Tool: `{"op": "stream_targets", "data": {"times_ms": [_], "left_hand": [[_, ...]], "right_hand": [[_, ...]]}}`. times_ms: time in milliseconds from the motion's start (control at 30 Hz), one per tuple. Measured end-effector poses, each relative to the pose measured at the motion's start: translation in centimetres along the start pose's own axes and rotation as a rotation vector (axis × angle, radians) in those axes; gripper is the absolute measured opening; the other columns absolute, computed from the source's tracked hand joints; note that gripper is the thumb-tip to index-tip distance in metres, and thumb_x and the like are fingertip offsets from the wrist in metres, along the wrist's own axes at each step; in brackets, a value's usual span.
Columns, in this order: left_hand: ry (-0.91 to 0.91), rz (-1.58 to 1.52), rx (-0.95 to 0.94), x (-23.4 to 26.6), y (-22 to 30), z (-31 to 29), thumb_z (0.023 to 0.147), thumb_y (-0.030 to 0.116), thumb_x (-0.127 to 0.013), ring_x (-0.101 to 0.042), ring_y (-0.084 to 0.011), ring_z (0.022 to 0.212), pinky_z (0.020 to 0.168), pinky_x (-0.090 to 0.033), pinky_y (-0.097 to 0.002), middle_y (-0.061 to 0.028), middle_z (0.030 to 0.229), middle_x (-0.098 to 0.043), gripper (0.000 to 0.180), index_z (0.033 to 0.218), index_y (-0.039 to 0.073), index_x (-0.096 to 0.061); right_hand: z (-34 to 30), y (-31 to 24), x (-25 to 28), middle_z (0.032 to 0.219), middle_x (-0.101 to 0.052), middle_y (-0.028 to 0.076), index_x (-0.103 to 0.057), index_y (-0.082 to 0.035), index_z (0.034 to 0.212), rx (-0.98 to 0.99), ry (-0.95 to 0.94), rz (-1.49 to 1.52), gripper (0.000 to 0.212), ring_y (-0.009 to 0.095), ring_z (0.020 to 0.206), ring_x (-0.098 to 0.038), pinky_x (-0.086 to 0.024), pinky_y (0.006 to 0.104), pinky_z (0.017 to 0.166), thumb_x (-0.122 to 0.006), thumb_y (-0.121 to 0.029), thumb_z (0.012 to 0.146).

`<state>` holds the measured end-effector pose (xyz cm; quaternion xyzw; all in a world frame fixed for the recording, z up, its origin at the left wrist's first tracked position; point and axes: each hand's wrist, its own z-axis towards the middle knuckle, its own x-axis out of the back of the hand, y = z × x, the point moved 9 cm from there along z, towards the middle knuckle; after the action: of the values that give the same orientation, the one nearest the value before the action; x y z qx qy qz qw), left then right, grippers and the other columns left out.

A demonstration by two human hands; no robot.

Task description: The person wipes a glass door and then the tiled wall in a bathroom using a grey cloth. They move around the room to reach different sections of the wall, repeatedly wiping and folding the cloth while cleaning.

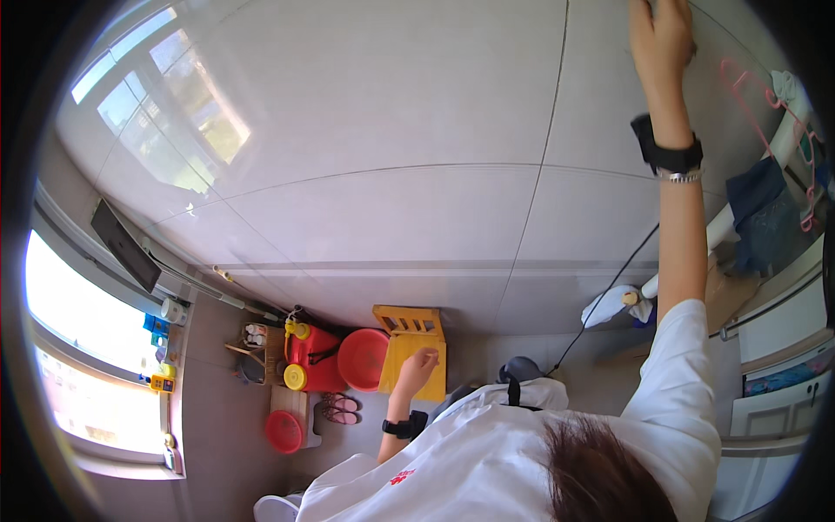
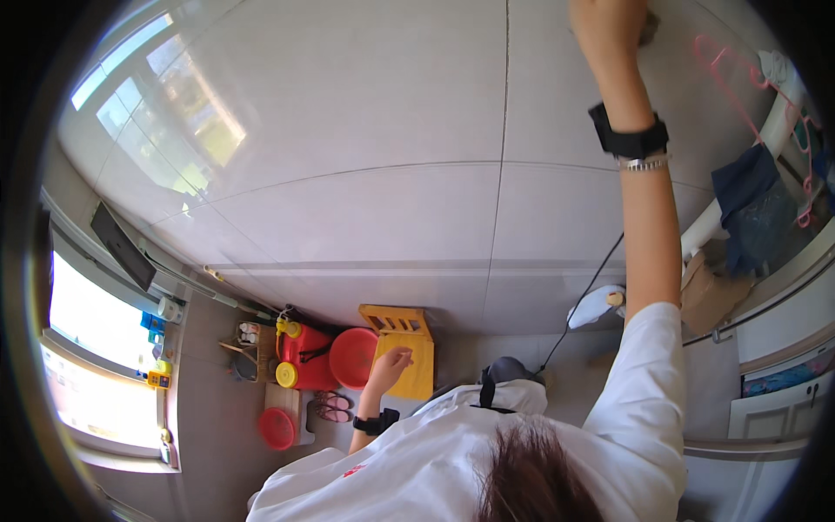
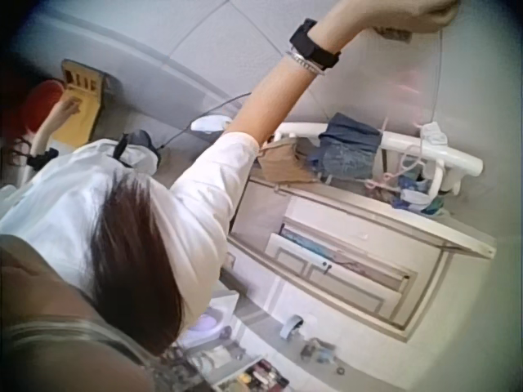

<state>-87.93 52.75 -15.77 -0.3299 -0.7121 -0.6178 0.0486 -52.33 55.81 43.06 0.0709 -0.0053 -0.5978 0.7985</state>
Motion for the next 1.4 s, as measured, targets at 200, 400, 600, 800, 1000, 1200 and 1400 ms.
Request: {"op": "stream_targets", "data": {"times_ms": [200, 400, 600, 800, 1000, 1200, 1400], "left_hand": [[-0.052, -0.003, -0.004, -0.1, 1.0, -0.7, 0.092, 0.023, -0.051, -0.065, -0.0202, 0.085, 0.075, -0.048, -0.0285, -0.0123, 0.089, -0.067, 0.029, 0.109, 0.0, -0.057], [-0.004, -0.022, 0.045, -0.2, -1.6, -2.6, 0.091, 0.024, -0.052, -0.065, -0.0242, 0.084, 0.074, -0.048, -0.0303, -0.014, 0.088, -0.067, 0.028, 0.107, 0.003, -0.058], [-0.009, -0.045, 0.087, -0.8, -3.3, -3.1, 0.091, 0.025, -0.053, -0.065, -0.0267, 0.084, 0.073, -0.048, -0.0313, -0.0151, 0.086, -0.067, 0.028, 0.106, 0.004, -0.059], [-0.012, 0.035, 0.079, 0.3, -1.8, -2.5, 0.091, 0.023, -0.051, -0.064, -0.022, 0.082, 0.073, -0.048, -0.0291, -0.0133, 0.087, -0.067, 0.028, 0.109, 0.002, -0.058], [0.037, 0.011, 0.079, 1.4, -1.0, -3.0, 0.09, 0.027, -0.053, -0.065, -0.0269, 0.081, 0.072, -0.048, -0.0319, -0.0145, 0.085, -0.067, 0.029, 0.107, 0.003, -0.058], [0.013, 0.007, 0.051, 1.2, -1.5, -3.0, 0.09, 0.025, -0.053, -0.065, -0.0257, 0.081, 0.072, -0.048, -0.0311, -0.0143, 0.085, -0.067, 0.028, 0.107, 0.003, -0.058], [0.019, 0.025, 0.033, 1.4, -1.1, -0.8, 0.091, 0.025, -0.052, -0.065, -0.0262, 0.083, 0.072, -0.049, -0.0318, -0.0154, 0.086, -0.067, 0.028, 0.107, 0.003, -0.058]], "right_hand": [[1.5, -6.7, -3.8, 0.125, -0.048, 0.009, -0.052, -0.013, 0.124, 0.264, -0.151, -0.113, 0.055, 0.029, 0.114, -0.045, -0.035, 0.0413, 0.096, -0.055, 0.0, 0.071], [-1.6, -11.0, -6.3, 0.131, -0.043, 0.008, -0.054, -0.017, 0.123, 0.434, -0.274, -0.114, 0.055, 0.029, 0.121, -0.038, -0.032, 0.0427, 0.098, -0.06, -0.005, 0.07], [-12.7, -13.0, -9.0, 0.14, -0.037, 0.003, -0.043, -0.023, 0.134, 0.479, -0.58, 0.004, 0.057, 0.025, 0.13, -0.032, -0.027, 0.0426, 0.107, -0.053, -0.004, 0.082], [-28.7, -15.3, -9.3, 0.145, -0.03, 0.003, -0.039, -0.018, 0.136, 0.518, -0.955, 0.163, 0.05, 0.022, 0.132, -0.028, -0.024, 0.041, 0.11, -0.043, -0.009, 0.087], [-40.7, -15.6, -6.1, 0.142, -0.034, 0.001, -0.043, -0.018, 0.131, 0.739, -0.915, -0.018, 0.049, 0.02, 0.129, -0.031, -0.025, 0.0371, 0.108, -0.049, -0.014, 0.083], [-43.5, -14.1, -2.9, 0.132, -0.045, 0.001, -0.054, -0.018, 0.12, 0.559, -1.021, 0.229, 0.038, 0.02, 0.122, -0.039, -0.032, 0.0369, 0.103, -0.053, -0.014, 0.083], [-32.1, -10.3, 0.0, 0.127, -0.05, -0.001, -0.057, -0.021, 0.118, 0.178, -0.721, 0.271, 0.038, 0.021, 0.115, -0.047, -0.038, 0.0375, 0.096, -0.058, -0.012, 0.081]]}}
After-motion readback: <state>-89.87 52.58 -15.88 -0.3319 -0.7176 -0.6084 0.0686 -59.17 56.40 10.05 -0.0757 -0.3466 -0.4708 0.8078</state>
